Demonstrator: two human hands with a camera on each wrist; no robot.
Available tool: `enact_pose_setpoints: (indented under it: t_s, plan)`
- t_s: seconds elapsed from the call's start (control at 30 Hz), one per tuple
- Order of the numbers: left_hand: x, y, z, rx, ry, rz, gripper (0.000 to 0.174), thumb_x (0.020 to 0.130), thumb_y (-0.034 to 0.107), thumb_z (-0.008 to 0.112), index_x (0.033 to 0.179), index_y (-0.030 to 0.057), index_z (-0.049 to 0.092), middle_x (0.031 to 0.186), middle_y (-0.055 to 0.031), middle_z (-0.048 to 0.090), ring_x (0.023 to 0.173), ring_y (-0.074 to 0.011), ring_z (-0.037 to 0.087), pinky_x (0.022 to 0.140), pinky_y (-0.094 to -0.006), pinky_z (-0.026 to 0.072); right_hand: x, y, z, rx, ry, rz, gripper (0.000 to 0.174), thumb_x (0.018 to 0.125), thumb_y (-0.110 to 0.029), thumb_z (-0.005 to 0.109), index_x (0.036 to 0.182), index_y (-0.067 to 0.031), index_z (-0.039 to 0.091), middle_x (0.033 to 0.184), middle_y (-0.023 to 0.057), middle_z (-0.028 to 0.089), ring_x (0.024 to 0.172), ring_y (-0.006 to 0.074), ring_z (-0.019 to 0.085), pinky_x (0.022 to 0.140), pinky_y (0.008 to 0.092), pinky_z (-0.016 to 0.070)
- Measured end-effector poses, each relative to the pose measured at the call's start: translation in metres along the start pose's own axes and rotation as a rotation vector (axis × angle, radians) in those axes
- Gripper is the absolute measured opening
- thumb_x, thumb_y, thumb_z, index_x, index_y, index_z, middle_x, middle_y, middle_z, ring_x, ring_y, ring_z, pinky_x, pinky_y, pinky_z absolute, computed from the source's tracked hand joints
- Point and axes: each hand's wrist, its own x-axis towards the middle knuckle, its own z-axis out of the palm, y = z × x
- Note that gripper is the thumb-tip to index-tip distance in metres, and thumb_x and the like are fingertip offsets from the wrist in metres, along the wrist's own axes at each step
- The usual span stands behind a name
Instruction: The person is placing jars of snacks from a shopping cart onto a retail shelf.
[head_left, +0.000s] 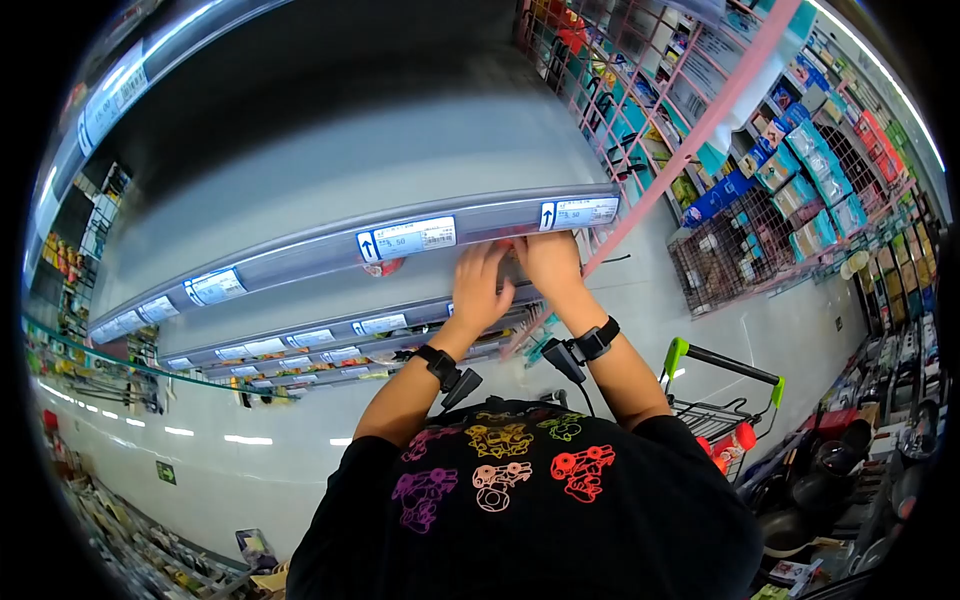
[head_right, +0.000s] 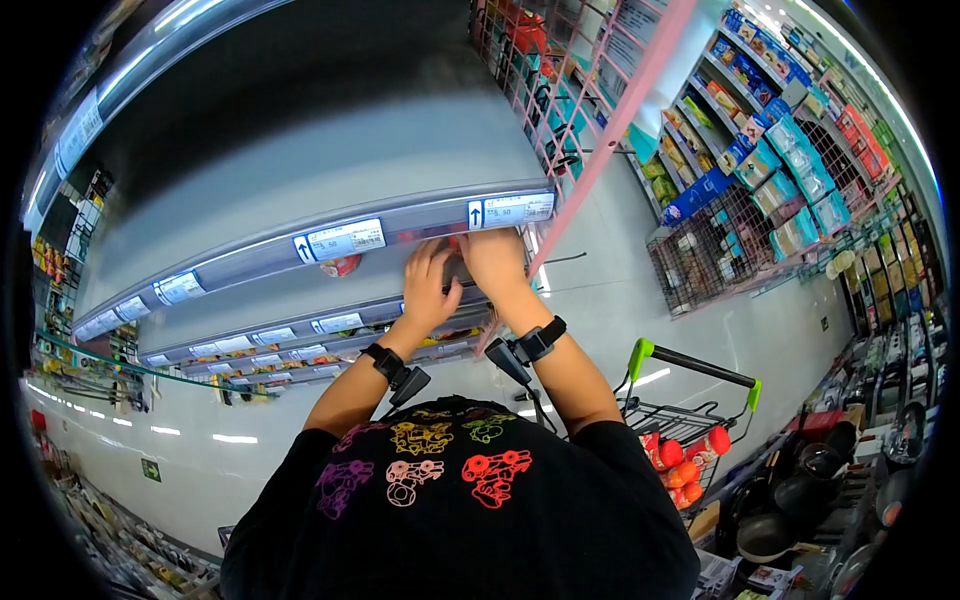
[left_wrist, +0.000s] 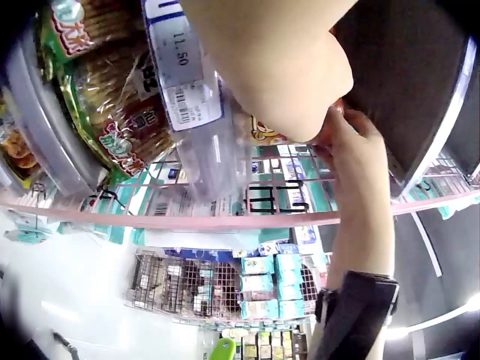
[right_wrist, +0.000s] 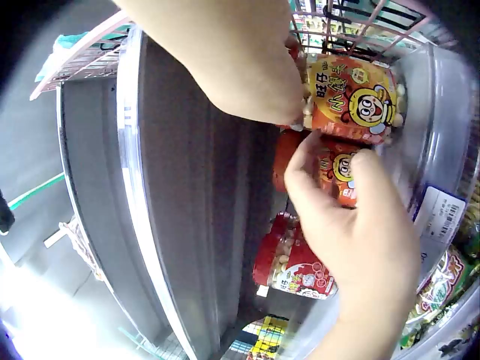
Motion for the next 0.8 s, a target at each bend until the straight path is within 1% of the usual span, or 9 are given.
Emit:
enact_pose_setpoints:
  t_s: [0.07, 0.17, 0.2, 0.3, 0.33, 0.47, 0.6, 0.7, 0.8]
  plan:
    - [0.001, -0.001, -0.007, -0.067, 0.025, -0.005, 0.052, 0.071, 0.018, 0.062, 0.118, -0.0003, 0.049, 0.124, -0.0225, 0.046, 0.116, -0.0408, 0.044, 0.095, -0.0501, 0.0355, 0.0, 0.004, 0.004, 0.046, -0.009, 0.015, 0.023, 0.075, -0.023, 0.067, 0.087, -0.0045, 0.065, 0.079, 0.0149, 0.062, 0.072, 0.0343, 0.06, 0.064, 0.0437, 0.0495]
    - [0.022, 0.0, -0.022, 0.052, 0.022, -0.021, 0.051, 0.072, 0.018, 0.062, 0.118, 0.0002, 0.05, 0.123, -0.0234, 0.045, 0.113, -0.0424, 0.043, 0.095, -0.0519, 0.0347, 0.0, 0.003, 0.007, 0.017, 0.06, 0.007, 0.023, 0.073, -0.024, 0.068, 0.088, -0.0055, 0.064, 0.08, 0.0144, 0.062, 0.074, 0.0341, 0.06, 0.062, 0.044, 0.0505]
    - [0.033, 0.002, -0.028, 0.175, 0.03, -0.063, 0.046, 0.074, 0.02, 0.061, 0.115, 0.0024, 0.054, 0.117, -0.0224, 0.051, 0.107, -0.0408, 0.049, 0.092, -0.0509, 0.0382, -0.001, 0.002, 0.008, -0.01, 0.095, -0.003, 0.024, 0.073, -0.024, 0.069, 0.088, -0.0056, 0.064, 0.081, 0.0145, 0.062, 0.076, 0.0343, 0.06, 0.062, 0.0443, 0.0507]
    - [0.053, -0.02, -0.025, 0.169, -0.191, -0.23, 0.04, 0.076, 0.023, 0.06, 0.111, 0.0048, 0.059, 0.109, -0.0205, 0.058, 0.102, -0.0398, 0.054, 0.087, -0.0501, 0.0416, -0.002, 0.004, 0.007, 0.04, 0.05, -0.005, 0.023, 0.073, -0.021, 0.069, 0.09, -0.006, 0.065, 0.084, 0.0149, 0.062, 0.079, 0.0353, 0.06, 0.063, 0.0446, 0.0507]
    - [0.059, -0.024, -0.025, 0.243, -0.146, -0.176, 0.034, 0.079, 0.025, 0.059, 0.107, 0.0062, 0.062, 0.103, -0.0189, 0.062, 0.098, -0.039, 0.057, 0.084, -0.0489, 0.0437, -0.002, 0.005, 0.008, 0.071, 0.083, -0.016, 0.024, 0.074, -0.019, 0.069, 0.093, -0.0054, 0.065, 0.088, 0.0158, 0.062, 0.083, 0.0358, 0.06, 0.065, 0.0447, 0.0508]
    - [0.06, -0.046, -0.015, 0.15, -0.224, -0.181, 0.033, 0.081, 0.024, 0.058, 0.109, 0.0074, 0.061, 0.108, -0.019, 0.061, 0.101, -0.0386, 0.056, 0.087, -0.0464, 0.0441, 0.003, 0.003, -0.005, 0.153, -0.012, 0.06, 0.029, 0.076, -0.023, 0.069, 0.097, -0.0031, 0.064, 0.096, 0.0181, 0.062, 0.09, 0.0365, 0.059, 0.07, 0.045, 0.0504]
    - [0.061, -0.051, -0.011, 0.172, -0.191, -0.205, 0.033, 0.081, 0.024, 0.06, 0.11, 0.0093, 0.062, 0.11, -0.0177, 0.061, 0.103, -0.0373, 0.057, 0.089, -0.0455, 0.0434, 0.0, 0.007, 0.001, 0.131, -0.005, 0.065, 0.035, 0.078, -0.025, 0.068, 0.104, -0.0034, 0.062, 0.105, 0.0207, 0.059, 0.095, 0.0391, 0.056, 0.077, 0.046, 0.0492]
    - [0.061, -0.069, -0.01, 0.07, -0.139, -0.072, 0.031, 0.08, 0.024, 0.062, 0.108, 0.0104, 0.064, 0.107, -0.0161, 0.063, 0.1, -0.0362, 0.058, 0.088, -0.0441, 0.0442, -0.001, 0.008, 0.009, 0.155, 0.027, 0.09, 0.037, 0.078, -0.026, 0.067, 0.107, -0.0035, 0.061, 0.107, 0.0214, 0.057, 0.096, 0.0414, 0.055, 0.079, 0.0468, 0.0484]
    - [0.064, -0.083, -0.007, 0.112, -0.163, 0.027, 0.027, 0.08, 0.024, 0.064, 0.104, 0.0109, 0.065, 0.102, -0.0143, 0.064, 0.096, -0.0348, 0.059, 0.084, -0.0425, 0.0451, -0.002, 0.006, 0.014, 0.137, 0.072, 0.074, 0.034, 0.079, -0.022, 0.065, 0.106, -0.0023, 0.06, 0.107, 0.022, 0.057, 0.095, 0.0422, 0.055, 0.078, 0.0478, 0.0481]
